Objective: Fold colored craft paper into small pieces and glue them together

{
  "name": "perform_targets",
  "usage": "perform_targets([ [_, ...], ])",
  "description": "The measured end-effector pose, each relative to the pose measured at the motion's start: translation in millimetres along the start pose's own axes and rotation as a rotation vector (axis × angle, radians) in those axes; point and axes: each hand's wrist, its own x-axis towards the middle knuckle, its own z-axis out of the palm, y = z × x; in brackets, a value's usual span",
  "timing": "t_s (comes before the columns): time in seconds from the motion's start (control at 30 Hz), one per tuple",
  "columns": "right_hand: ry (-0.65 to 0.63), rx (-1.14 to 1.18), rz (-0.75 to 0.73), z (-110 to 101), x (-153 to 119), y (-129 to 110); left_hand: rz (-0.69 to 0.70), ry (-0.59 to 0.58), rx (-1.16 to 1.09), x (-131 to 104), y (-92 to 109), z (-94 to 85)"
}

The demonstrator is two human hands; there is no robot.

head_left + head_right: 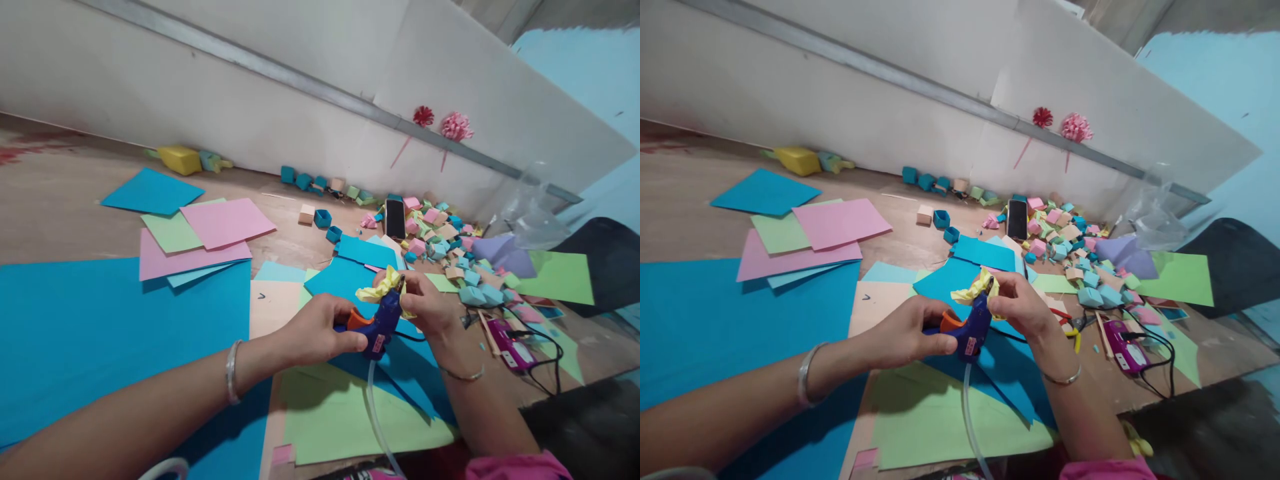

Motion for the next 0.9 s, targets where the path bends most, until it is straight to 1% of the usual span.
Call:
perform_targets([
  [0.1,0.109,-0.116,-0.051,6.0,-4.7,-6.2,0.007,0.059,0.028,-0.9,-0.2,5.1],
  [0.2,0.204,-0.225,-0.078,8.2,-3.9,-4.3,-0.004,0.114,0.096,-0.7,-0.9,7.6],
  [0.37,0.354,-0.381,-0.146,10.0,1.4,3.8,-0.002,0.288,0.409,-1.3,-2.9,8.2],
  [0.5,0.476,-0.592,-0.213,17.8,2.3,2.7,-0.019,0.352,0.560,-3.7,-3.0,10.8],
  [0.6,0.592,-0.800,-0.343,25.7,3.3,3.0,-0.015,0.370,0.605,-4.9,-2.2,13.2],
  [0.7,0.702,-1.020,-0.561,32.0,4.8,8.7,-0.018,0.382,0.582,-4.2,-3.0,13.2],
  [0.73,0.700,-1.085,-0.651,33.6,4.8,10.9,-0.024,0.382,0.546,-3.5,-3.5,12.1],
  [0.77,0.639,-1.127,-0.728,34.7,4.5,12.7,-0.030,0.384,0.495,-2.5,-3.9,10.5],
  [0.8,0.534,-1.133,-0.788,35.3,3.8,13.7,-0.034,0.386,0.433,-1.5,-4.1,8.3],
  [0.83,0.412,-1.106,-0.823,35.0,2.7,13.6,-0.032,0.387,0.367,-0.5,-3.8,5.8],
  [0.87,0.325,-1.057,-0.839,33.8,1.5,12.6,-0.026,0.385,0.307,0.4,-3.1,3.2],
  [0.9,0.312,-1.007,-0.845,31.6,0.3,10.7,-0.017,0.378,0.258,1.0,-2.1,0.8],
])
